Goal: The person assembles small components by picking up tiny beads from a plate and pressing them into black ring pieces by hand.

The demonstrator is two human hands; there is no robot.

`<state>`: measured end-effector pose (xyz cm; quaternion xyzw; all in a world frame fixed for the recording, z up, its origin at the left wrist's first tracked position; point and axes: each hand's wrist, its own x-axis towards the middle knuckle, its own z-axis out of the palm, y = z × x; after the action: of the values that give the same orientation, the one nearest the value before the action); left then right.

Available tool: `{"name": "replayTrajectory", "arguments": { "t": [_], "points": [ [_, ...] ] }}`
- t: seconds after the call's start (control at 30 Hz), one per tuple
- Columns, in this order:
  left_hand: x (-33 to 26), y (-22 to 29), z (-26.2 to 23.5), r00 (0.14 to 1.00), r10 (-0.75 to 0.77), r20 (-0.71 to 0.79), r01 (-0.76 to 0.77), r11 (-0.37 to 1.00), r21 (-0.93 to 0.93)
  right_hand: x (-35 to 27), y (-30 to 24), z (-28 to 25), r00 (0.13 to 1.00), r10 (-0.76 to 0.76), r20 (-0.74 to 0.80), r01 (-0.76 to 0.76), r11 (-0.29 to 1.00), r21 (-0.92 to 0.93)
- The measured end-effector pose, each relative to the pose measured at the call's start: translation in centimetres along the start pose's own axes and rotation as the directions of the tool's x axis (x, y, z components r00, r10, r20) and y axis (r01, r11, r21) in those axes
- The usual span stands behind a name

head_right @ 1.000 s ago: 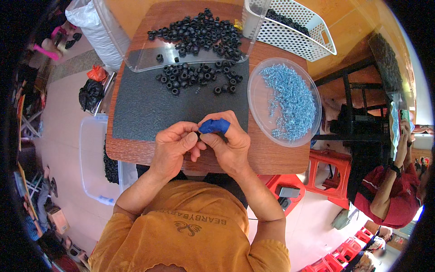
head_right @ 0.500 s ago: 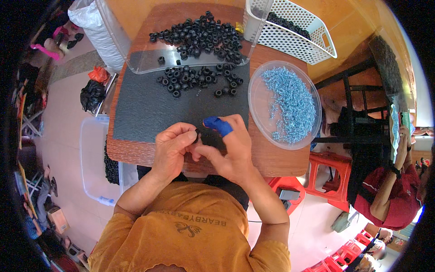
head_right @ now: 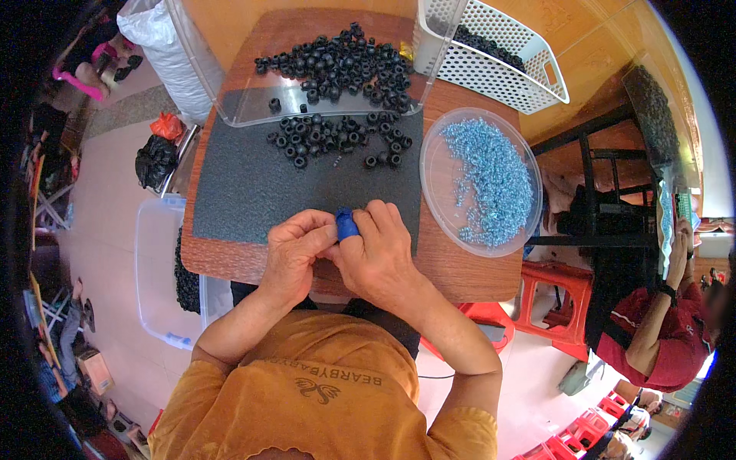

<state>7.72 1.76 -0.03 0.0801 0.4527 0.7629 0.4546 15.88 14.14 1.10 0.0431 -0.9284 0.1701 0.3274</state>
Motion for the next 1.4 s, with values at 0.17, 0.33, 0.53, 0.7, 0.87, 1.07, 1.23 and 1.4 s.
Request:
{"name": "replayTrajectory", "arguments": {
  "t": [0.17,0.33,0.53,0.7,0.87,1.07,1.23,1.4],
  "points": [
    [0.1,0.1,-0.3,0.994,-0.1,0.038,0.102,0.992,-0.067,-0.4,0.4,0.5,0.997,-0.01,-0.074,0.013,0.999,0.032],
    [0.2,0.4,-1.6,0.969,-0.192,0.157,0.203,0.978,-0.052,-0.5,0.6,0.5,0.998,-0.005,-0.059,0.007,0.999,0.043],
    [0.3,-0.3,-1.9,0.968,-0.185,0.168,0.173,0.981,0.085,-1.0,0.8,1.1,0.998,-0.05,-0.047,0.052,0.998,0.045],
    [0.3,-0.5,-1.0,0.987,-0.146,0.072,0.133,0.979,0.154,-1.2,1.1,2.0,0.992,-0.07,-0.104,0.076,0.995,0.06],
    [0.1,-1.0,-0.8,0.995,-0.099,-0.021,0.1,0.988,0.114,-1.0,0.8,2.4,0.986,-0.133,-0.105,0.13,0.991,-0.035],
    [0.1,-1.6,-1.4,0.996,-0.085,0.004,0.084,0.987,0.134,-0.7,0.1,2.2,0.989,-0.124,-0.081,0.123,0.992,-0.019],
    [0.4,0.8,-0.7,0.987,-0.159,0.036,0.153,0.979,0.133,-0.7,1.8,1.8,0.995,-0.058,-0.076,0.06,0.998,0.021],
    [1.2,2.7,-3.6,0.938,0.336,-0.082,-0.236,0.797,0.556,3.7,4.3,-4.2,0.985,0.125,-0.115,-0.145,0.972,-0.187]
  ]
}}
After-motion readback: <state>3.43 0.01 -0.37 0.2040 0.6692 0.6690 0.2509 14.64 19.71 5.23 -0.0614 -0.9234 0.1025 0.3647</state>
